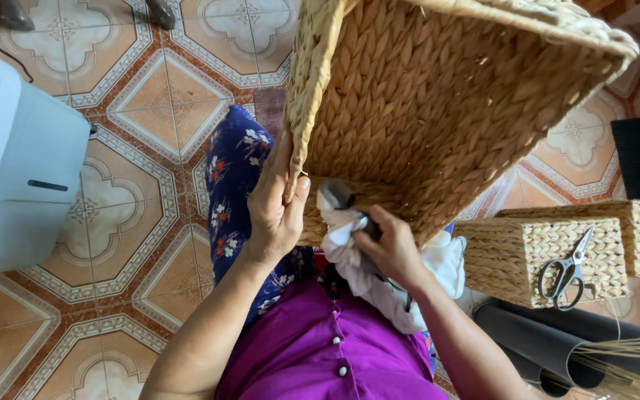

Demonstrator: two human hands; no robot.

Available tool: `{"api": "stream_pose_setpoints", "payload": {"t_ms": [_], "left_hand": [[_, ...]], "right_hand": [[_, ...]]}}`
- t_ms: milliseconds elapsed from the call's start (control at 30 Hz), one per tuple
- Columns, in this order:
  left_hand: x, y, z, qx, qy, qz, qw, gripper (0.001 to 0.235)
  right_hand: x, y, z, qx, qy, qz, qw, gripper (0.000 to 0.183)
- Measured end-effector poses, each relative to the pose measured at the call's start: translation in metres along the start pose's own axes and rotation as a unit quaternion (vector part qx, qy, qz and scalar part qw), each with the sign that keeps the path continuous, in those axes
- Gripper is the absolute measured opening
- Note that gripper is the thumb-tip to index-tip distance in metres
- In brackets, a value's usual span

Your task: The person wipes the interior and exterior surfaces of a woven basket using a cloth. They rotate the basket to access different sides and continue wiping until the entire surface is covered.

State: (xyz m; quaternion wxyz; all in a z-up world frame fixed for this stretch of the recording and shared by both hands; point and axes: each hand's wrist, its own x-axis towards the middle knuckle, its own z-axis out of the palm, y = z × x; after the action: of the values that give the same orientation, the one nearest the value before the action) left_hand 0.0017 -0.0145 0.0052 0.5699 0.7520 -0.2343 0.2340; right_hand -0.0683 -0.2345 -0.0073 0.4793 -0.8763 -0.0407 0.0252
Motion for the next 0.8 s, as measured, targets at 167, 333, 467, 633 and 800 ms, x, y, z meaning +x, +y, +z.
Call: {"api": "stream_pose_setpoints", "payload": {"t_ms": [167,333,467,633,800], "left_hand": [[0.001,-0.004,0.001,0.001,0.01,-0.005,1.0,0.049],[0.001,-0.008,0.008,0.018,0.018,0.002,1.0,0.049],[-0.002,-0.003,0.008,-0.003,0.021,-0.011,1.0,0.05],[0.0,-0.005,0.006,0.007,0.021,-0.025,0.999,0.049],[-0.001,0.0,0.008,-0.014,0.02,-0.035,0.999,0.051]], "right_hand": [[0.018,-0.018,-0.038,0.037,0.125,0.068,0.989,0.039],[0.067,-0.023,0.024,-0.131,0.019,-0.054,0.99,0.029],[0.075,0.011,0.073,-0.222,-0.031,-0.17,0.96,0.037],[0.074,0.058,0.048,-0.404,-0.125,-0.15,0.894,0.034],[0.045,0.07,0.005,-0.412,-0.025,0.026,0.911,0.038]]}}
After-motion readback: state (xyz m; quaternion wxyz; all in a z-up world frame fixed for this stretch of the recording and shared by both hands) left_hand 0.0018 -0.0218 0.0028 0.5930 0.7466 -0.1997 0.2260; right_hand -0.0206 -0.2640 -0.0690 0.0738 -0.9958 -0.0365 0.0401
